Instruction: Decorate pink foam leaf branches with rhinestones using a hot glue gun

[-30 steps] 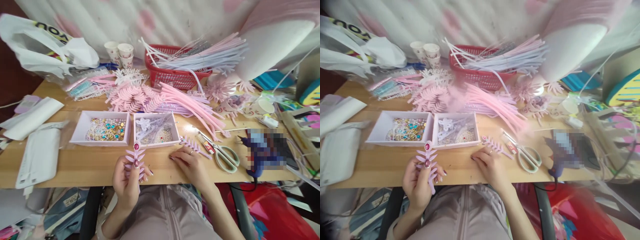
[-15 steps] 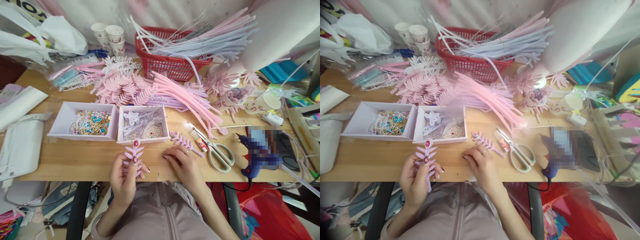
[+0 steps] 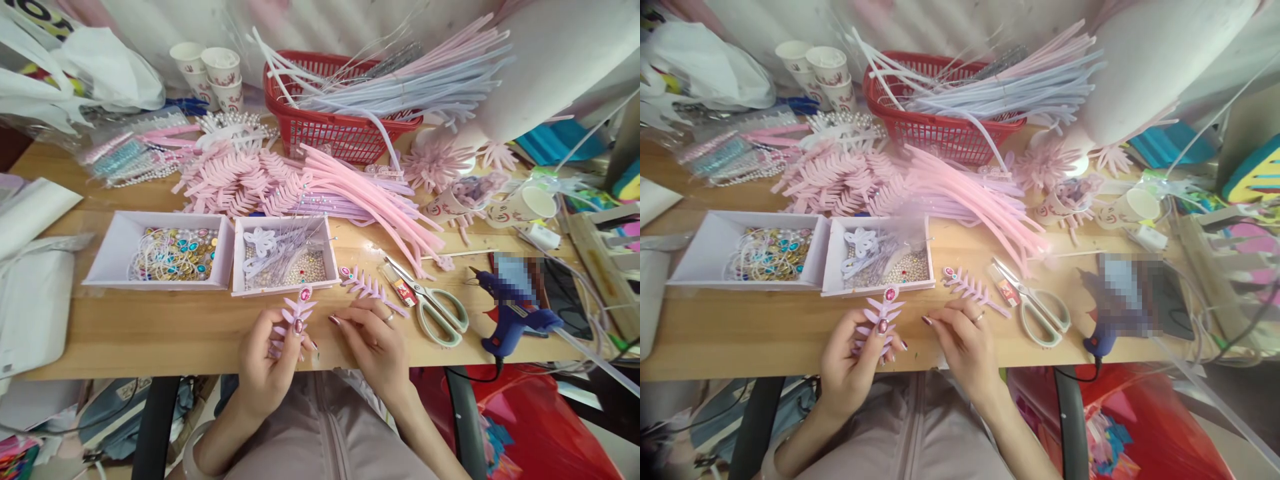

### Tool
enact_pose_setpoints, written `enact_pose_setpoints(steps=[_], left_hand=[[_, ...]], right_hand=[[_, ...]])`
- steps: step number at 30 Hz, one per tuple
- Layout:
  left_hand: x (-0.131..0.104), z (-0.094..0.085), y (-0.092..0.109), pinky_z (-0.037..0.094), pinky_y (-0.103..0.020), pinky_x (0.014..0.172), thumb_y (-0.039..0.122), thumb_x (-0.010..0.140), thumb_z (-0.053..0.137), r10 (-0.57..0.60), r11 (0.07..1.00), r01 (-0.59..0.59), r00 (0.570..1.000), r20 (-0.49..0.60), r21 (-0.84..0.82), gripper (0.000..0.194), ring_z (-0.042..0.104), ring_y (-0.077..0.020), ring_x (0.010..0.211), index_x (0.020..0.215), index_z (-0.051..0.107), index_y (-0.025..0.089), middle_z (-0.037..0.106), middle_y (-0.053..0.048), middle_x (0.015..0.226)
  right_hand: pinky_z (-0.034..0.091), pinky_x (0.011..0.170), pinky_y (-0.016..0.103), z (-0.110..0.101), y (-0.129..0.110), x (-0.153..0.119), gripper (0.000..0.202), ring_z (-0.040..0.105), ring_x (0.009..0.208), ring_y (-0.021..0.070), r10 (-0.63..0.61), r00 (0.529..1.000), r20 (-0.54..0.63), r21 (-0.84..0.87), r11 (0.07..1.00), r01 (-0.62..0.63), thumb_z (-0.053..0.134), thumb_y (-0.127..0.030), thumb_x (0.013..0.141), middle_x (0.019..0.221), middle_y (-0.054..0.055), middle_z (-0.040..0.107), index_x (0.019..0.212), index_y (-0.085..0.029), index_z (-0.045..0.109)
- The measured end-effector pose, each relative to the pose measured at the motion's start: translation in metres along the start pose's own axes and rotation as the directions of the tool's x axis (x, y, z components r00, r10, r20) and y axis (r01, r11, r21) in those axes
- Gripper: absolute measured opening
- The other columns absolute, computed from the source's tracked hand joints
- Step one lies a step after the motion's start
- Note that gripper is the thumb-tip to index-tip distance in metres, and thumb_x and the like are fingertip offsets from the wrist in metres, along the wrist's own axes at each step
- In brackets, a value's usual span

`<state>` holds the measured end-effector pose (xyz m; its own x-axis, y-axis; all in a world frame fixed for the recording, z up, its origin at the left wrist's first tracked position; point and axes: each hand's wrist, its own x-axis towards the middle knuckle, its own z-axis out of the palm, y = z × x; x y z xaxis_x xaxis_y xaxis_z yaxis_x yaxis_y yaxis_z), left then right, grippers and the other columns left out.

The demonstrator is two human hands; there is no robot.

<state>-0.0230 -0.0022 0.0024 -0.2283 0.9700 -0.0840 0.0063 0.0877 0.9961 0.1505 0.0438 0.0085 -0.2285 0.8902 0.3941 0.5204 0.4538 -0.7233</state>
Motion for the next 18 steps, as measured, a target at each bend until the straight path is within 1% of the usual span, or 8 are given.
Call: enact_pose_setpoints(steps=[3, 6, 8, 13, 18], left_hand=[[0.003, 0.004, 0.003, 0.052, -0.014, 0.050, 0.020, 0.096, 0.057, 0.040, 0.996, -0.046, 0.996, 0.079, 0.072, 0.006, 0.064, -0.0082, 0.050, 0.090, 0.056, 0.023, 0.074, 0.004, 0.066], [0.004, 0.009, 0.006, 0.052, -0.011, 0.052, 0.014, 0.095, 0.056, 0.102, 0.990, -0.114, 0.987, 0.128, 0.086, 0.010, 0.067, -0.0070, 0.052, 0.094, 0.055, 0.024, 0.075, 0.005, 0.069], [0.004, 0.012, 0.007, 0.051, -0.009, 0.052, 0.012, 0.094, 0.056, 0.138, 0.983, -0.154, 0.980, 0.146, 0.102, 0.013, 0.069, -0.0062, 0.053, 0.097, 0.055, 0.025, 0.075, 0.006, 0.069], [0.004, 0.016, 0.008, 0.050, -0.007, 0.049, 0.012, 0.093, 0.057, 0.200, 0.959, -0.226, 0.967, 0.158, 0.173, 0.015, 0.068, -0.0056, 0.052, 0.099, 0.055, 0.025, 0.074, 0.006, 0.069], [0.005, 0.015, 0.007, 0.051, -0.009, 0.048, 0.013, 0.094, 0.056, 0.250, 0.928, -0.290, 0.950, 0.185, 0.233, 0.014, 0.068, -0.0074, 0.050, 0.100, 0.053, 0.025, 0.074, 0.005, 0.069]], right_hand=[[0.053, 0.066, 0.028, -0.006, -0.012, 0.001, 0.019, 0.062, 0.073, 0.0148, -0.025, 0.993, -0.116, 0.083, 0.996, 0.034, 0.068, -0.005, 0.086, 0.082, 0.001, 0.065, 0.094, -0.022, 0.069], [0.052, 0.067, 0.030, -0.008, -0.019, 0.004, 0.025, 0.061, 0.074, 0.0152, -0.045, 0.984, -0.175, 0.137, 0.988, 0.070, 0.071, -0.002, 0.083, 0.083, 0.001, 0.065, 0.097, -0.023, 0.071], [0.053, 0.067, 0.030, -0.007, -0.020, 0.007, 0.025, 0.061, 0.074, 0.0151, -0.054, 0.983, -0.174, 0.161, 0.983, 0.083, 0.071, -0.003, 0.084, 0.084, 0.001, 0.065, 0.098, -0.023, 0.071], [0.053, 0.066, 0.029, -0.004, -0.017, 0.010, 0.024, 0.062, 0.075, 0.0150, -0.028, 0.992, -0.120, 0.214, 0.975, 0.054, 0.069, -0.003, 0.085, 0.084, 0.001, 0.063, 0.098, -0.023, 0.071], [0.053, 0.066, 0.029, -0.003, -0.016, 0.011, 0.024, 0.062, 0.075, 0.0146, -0.023, 0.991, -0.134, 0.221, 0.974, 0.052, 0.069, -0.002, 0.085, 0.085, 0.001, 0.063, 0.097, -0.023, 0.070]])
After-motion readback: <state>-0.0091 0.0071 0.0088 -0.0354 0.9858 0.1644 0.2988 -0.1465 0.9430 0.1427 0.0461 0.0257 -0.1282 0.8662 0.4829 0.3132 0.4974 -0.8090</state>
